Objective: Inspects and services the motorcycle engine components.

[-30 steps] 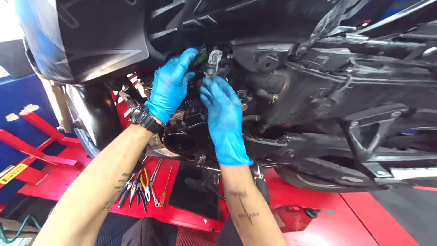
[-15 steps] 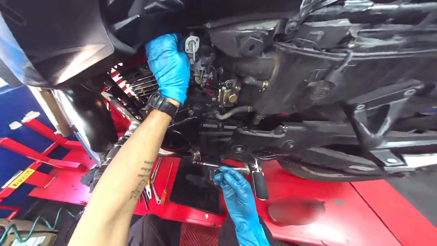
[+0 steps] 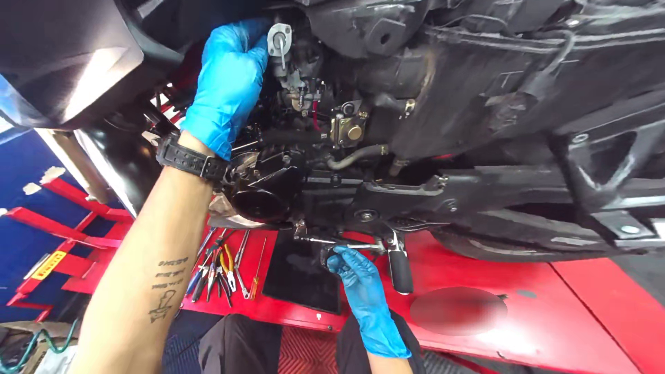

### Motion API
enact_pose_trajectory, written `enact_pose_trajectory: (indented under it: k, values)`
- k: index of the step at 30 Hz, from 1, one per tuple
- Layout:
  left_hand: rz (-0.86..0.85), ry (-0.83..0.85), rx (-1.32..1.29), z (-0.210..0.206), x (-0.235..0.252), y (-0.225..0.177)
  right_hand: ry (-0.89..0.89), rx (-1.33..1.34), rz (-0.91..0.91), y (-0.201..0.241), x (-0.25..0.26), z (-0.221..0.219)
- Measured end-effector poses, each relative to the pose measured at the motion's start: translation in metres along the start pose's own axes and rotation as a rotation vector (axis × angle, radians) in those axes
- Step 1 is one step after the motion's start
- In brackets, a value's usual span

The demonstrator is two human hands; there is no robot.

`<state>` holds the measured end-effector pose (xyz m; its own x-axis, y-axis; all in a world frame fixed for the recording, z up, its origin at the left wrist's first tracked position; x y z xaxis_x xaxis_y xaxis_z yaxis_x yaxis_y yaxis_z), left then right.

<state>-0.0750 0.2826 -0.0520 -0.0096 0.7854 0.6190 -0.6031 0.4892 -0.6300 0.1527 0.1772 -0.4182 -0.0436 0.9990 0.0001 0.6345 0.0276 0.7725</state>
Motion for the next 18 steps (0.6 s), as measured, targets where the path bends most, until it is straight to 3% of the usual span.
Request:
enact_pose_trajectory:
  k: [5, 10, 12, 14, 16, 18]
  values:
    - [-0.246, 0.091, 0.651, 0.011, -0.01, -0.01, 0.044, -0.06, 0.027, -0.005, -0.002, -0.008]
    - [-0.386, 0.149, 0.754, 0.035, -0.062, -0.008, 0.089, -0.368, 0.239, 0.037, -0.017, -0.011]
    - [-0.434, 0.316, 0.724, 0.051, -0.099, 0.003, 0.18, -0.619, 0.442, 0.073, -0.021, -0.007]
    - [-0.374, 0.595, 0.627, 0.06, -0.136, 0.032, 0.329, -0.933, 0.613, 0.096, -0.013, 0.002]
    - [-0.268, 0.865, 0.552, 0.059, -0.172, 0.062, 0.536, -1.217, 0.613, 0.096, 0.005, 0.01]
    - [-0.281, 0.914, 0.606, 0.053, -0.195, 0.079, 0.739, -1.466, 0.5, 0.081, 0.024, 0.019]
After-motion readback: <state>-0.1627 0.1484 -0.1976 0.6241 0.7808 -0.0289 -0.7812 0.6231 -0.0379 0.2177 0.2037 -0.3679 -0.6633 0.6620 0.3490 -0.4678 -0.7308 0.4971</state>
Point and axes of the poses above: each hand's wrist, its own x-axis towards the middle knuckle, its own z-axis out of the back of the hand, y = z × x, the point moved 6 cm from there along x, towards the middle knuckle, and after that the axes turned 1 degree about x, right-handed, at the moved point
